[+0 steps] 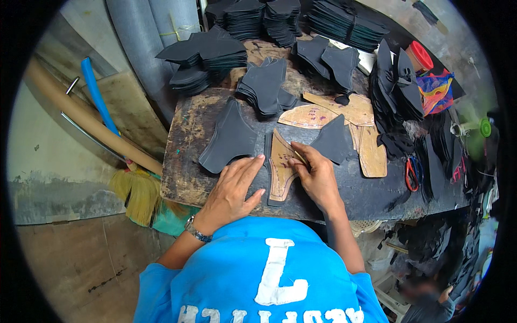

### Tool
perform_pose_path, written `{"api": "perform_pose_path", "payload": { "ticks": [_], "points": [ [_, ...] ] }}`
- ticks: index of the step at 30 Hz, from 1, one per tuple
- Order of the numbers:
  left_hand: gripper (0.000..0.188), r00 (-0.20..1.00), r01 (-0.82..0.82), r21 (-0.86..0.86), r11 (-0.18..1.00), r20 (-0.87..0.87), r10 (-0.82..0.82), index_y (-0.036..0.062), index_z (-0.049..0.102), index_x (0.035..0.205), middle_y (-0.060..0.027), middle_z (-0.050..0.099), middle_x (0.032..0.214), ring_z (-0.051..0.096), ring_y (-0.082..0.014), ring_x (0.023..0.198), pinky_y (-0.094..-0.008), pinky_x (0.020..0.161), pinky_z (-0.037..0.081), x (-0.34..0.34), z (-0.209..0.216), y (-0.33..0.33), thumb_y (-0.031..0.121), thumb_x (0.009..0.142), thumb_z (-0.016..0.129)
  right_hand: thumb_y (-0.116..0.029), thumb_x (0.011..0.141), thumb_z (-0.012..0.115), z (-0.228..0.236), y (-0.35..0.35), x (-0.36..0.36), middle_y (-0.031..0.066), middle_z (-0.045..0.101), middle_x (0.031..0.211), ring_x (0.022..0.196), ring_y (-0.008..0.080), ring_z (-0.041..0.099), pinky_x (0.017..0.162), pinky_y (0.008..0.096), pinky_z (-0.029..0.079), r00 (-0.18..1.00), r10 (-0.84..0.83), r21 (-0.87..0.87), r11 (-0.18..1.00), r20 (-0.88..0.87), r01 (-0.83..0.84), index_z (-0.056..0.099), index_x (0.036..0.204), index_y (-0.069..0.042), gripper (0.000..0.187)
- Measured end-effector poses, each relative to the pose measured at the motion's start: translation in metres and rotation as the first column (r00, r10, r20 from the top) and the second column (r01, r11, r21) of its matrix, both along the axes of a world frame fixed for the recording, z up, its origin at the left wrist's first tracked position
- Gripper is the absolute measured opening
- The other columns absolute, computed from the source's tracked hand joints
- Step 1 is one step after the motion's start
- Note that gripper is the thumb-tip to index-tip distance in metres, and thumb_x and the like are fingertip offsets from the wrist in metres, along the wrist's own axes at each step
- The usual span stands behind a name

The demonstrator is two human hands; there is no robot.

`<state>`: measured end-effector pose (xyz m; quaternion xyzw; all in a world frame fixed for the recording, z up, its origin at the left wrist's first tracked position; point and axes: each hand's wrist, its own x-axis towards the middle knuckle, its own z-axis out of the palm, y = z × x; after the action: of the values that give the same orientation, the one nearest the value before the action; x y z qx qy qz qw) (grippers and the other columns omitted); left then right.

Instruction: The person places a cardboard template on a stack of black rubber pieces and traces the outline with a pencil. They then remove the template, gather the marked pieces, and tie them together with a rubber band. The person also handles a mesh bag and additional templates on the worktable.

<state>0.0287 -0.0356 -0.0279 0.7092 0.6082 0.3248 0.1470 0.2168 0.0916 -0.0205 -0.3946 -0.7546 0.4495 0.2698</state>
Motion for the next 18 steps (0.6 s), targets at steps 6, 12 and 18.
{"api": "perform_pose_path", "payload": {
  "ticks": [6,12,18],
  "points": [
    [0.086,1.0,0.0,-0.029,1.0,0.001,0.0,0.0006,0.017,0.157,-0.0105,0.053,0.145,0.047,-0.0323,0.131,-0.0458,0.108,0.035,-0.0008,-0.0028,0.0016,0.007,0.086,0.066,-0.004,0.087,0.068,-0.0009,-0.0002,0.0006,0.0213,0.068,0.114,0.101,0.0378,0.068,0.085,0.0393,0.055,0.995,0.039,0.132,0.99,0.091,-0.051,0.065,0.12,0.002,0.034],
    [0.087,1.0,-0.009,-0.033,0.999,0.008,0.009,-0.0001,0.013,0.158,-0.0102,0.053,0.146,0.047,-0.0323,0.131,-0.0458,0.109,0.034,-0.0009,-0.0041,0.001,0.007,0.087,0.063,-0.005,0.086,0.07,0.001,-0.0027,-0.0011,0.0209,0.067,0.105,0.091,0.039,0.068,0.079,0.0417,0.054,0.992,0.041,0.184,0.981,0.124,-0.063,0.065,0.117,0.002,0.032],
    [0.089,1.0,-0.014,-0.031,0.999,0.008,0.014,0.0008,0.011,0.158,-0.0101,0.053,0.147,0.046,-0.0325,0.132,-0.0461,0.109,0.034,-0.0007,-0.0061,0.0017,0.007,0.087,0.063,-0.006,0.086,0.07,0.003,-0.0042,0.0001,0.0192,0.064,0.098,0.084,0.0393,0.066,0.074,0.044,0.053,0.986,0.048,0.209,0.974,0.159,-0.081,0.066,0.115,0.001,0.03]
  ]
}}
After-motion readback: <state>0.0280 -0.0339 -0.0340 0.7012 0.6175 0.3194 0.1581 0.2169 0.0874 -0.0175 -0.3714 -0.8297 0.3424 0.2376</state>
